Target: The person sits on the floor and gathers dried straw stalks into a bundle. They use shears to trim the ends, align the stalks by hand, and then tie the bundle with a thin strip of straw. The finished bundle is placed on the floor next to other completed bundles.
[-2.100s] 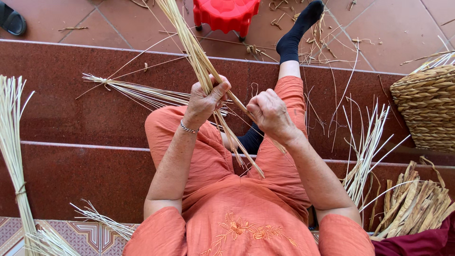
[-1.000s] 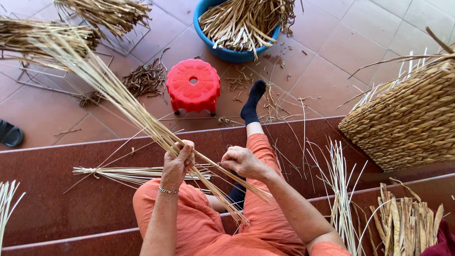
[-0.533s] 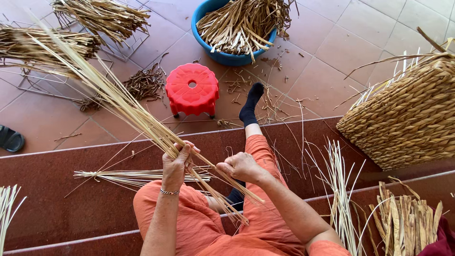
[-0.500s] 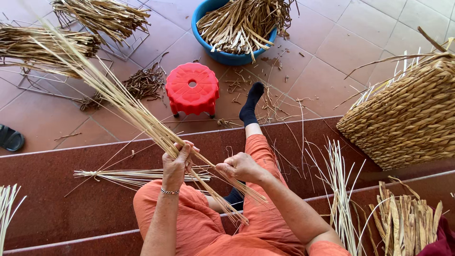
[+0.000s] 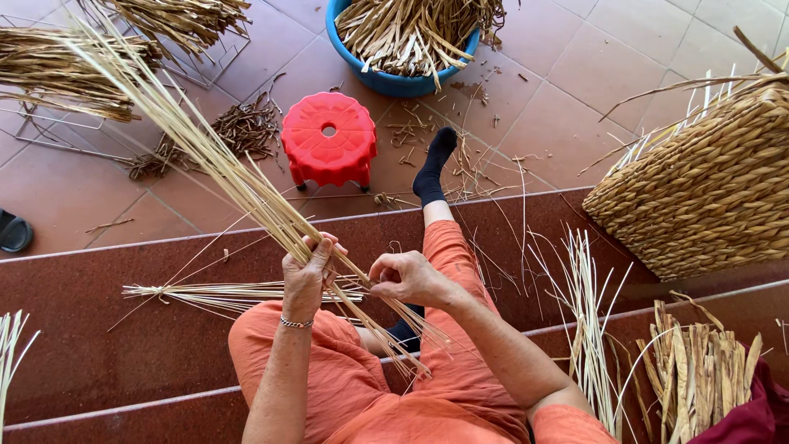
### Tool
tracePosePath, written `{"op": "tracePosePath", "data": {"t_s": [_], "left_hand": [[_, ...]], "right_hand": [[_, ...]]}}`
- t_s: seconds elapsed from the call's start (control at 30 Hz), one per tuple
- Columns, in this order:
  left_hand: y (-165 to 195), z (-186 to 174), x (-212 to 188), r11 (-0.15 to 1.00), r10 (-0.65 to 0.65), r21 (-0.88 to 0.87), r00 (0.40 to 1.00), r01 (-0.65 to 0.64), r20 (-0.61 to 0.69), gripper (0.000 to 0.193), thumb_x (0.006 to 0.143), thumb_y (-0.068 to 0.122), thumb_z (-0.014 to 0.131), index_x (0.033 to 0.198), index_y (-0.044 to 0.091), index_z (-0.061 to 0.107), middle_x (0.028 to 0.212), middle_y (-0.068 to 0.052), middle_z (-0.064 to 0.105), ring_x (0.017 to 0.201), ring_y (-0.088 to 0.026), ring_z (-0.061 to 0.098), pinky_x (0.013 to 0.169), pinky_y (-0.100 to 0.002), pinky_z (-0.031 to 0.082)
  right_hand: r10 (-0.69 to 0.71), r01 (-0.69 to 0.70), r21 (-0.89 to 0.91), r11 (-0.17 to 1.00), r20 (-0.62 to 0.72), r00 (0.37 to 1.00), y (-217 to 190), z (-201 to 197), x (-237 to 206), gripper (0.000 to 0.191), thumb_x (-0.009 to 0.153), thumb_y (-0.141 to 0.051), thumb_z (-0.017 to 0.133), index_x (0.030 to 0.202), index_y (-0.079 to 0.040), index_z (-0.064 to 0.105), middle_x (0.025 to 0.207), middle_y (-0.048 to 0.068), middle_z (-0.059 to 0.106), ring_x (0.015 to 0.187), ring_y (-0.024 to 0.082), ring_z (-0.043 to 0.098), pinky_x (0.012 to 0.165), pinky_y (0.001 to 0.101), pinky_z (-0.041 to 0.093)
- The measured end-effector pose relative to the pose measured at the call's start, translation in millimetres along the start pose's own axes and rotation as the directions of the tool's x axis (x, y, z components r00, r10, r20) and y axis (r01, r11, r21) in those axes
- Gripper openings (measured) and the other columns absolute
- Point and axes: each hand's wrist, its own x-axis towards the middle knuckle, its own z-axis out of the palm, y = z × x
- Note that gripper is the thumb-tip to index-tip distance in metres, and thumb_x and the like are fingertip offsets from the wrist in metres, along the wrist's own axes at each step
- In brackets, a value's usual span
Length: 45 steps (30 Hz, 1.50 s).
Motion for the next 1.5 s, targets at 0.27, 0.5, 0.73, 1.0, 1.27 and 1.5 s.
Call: {"op": "tracePosePath", "data": {"t_s": [0.27, 0.5, 0.73, 1.0, 1.27, 1.5], "left_hand": [[10, 5, -1, 0.997, -0.058, 0.047, 0.992, 0.063, -0.109, 0.014, 0.106, 0.014, 0.061, 0.102, 0.003, 0.068, 0.084, -0.01, 0.074, 0.046, -0.002, 0.044, 0.04, -0.02, 0.034], [9, -3, -2, 1.0, -0.026, 0.005, 0.999, 0.026, -0.044, 0.015, 0.107, 0.016, 0.062, 0.107, 0.004, 0.07, 0.087, -0.01, 0.075, 0.051, -0.001, 0.048, 0.043, -0.019, 0.039], [-3, -10, 4, 0.998, -0.008, 0.064, 0.992, 0.017, -0.125, 0.014, 0.105, 0.017, 0.066, 0.104, 0.004, 0.071, 0.084, -0.009, 0.075, 0.05, -0.002, 0.052, 0.041, -0.019, 0.039], [-20, -56, 21, 0.995, 0.066, 0.096, 0.936, -0.034, -0.346, 0.023, 0.101, 0.025, 0.066, 0.093, 0.005, 0.071, 0.077, -0.009, 0.074, 0.042, -0.004, 0.049, 0.033, -0.019, 0.038], [-24, -119, 20, 0.981, 0.119, -0.063, 0.822, -0.185, -0.557, 0.019, 0.099, 0.023, 0.07, 0.094, 0.004, 0.068, 0.077, -0.012, 0.073, 0.046, -0.006, 0.051, 0.036, -0.019, 0.04], [-23, -104, 22, 0.975, 0.111, -0.113, 0.858, -0.192, -0.502, 0.018, 0.101, 0.024, 0.069, 0.096, 0.007, 0.069, 0.079, -0.007, 0.07, 0.046, -0.004, 0.046, 0.037, -0.019, 0.038]], "right_hand": [[-0.018, 0.027, 0.214, 0.977, -0.045, 0.999, 35, -1, 6, 0.011, 0.095, -0.006, 0.069, 0.104, -0.003, 0.076, 0.083, 0.001, 0.074, 0.075, 0.005, 0.066, 0.064, 0.0239, 0.056], [-0.1, 0.098, 0.176, 0.98, 0.003, 0.995, 13, -6, -5, 0.013, 0.092, -0.009, 0.076, 0.103, -0.003, 0.073, 0.088, 0.003, 0.069, 0.077, 0.01, 0.061, 0.067, 0.0266, 0.051], [-0.412, 0.362, -0.316, 0.877, -0.106, 0.905, -9, -8, 1, 0.014, 0.082, -0.011, 0.084, 0.091, -0.01, 0.073, 0.121, 0.006, 0.062, 0.121, 0.029, 0.052, 0.104, 0.042, 0.044], [-0.395, 0.377, -0.33, 0.865, 0.016, 0.919, 21, -16, -11, 0.015, 0.074, -0.01, 0.084, 0.08, -0.01, 0.07, 0.137, 0.01, 0.057, 0.136, 0.035, 0.045, 0.113, 0.0476, 0.036], [-0.074, -0.181, -0.596, 0.783, -0.378, 0.923, 125, -90, -55, 0.01, 0.094, -0.018, 0.079, 0.086, -0.016, 0.074, 0.12, 0.002, 0.072, 0.124, 0.025, 0.056, 0.108, 0.0474, 0.04], [-0.266, -0.364, -0.79, 0.494, -0.536, 0.801, 104, -92, -45, 0.046, 0.073, -0.018, 0.084, 0.117, -0.008, 0.075, 0.123, 0.014, 0.069, 0.121, 0.029, 0.056, 0.107, 0.0521, 0.032]]}}
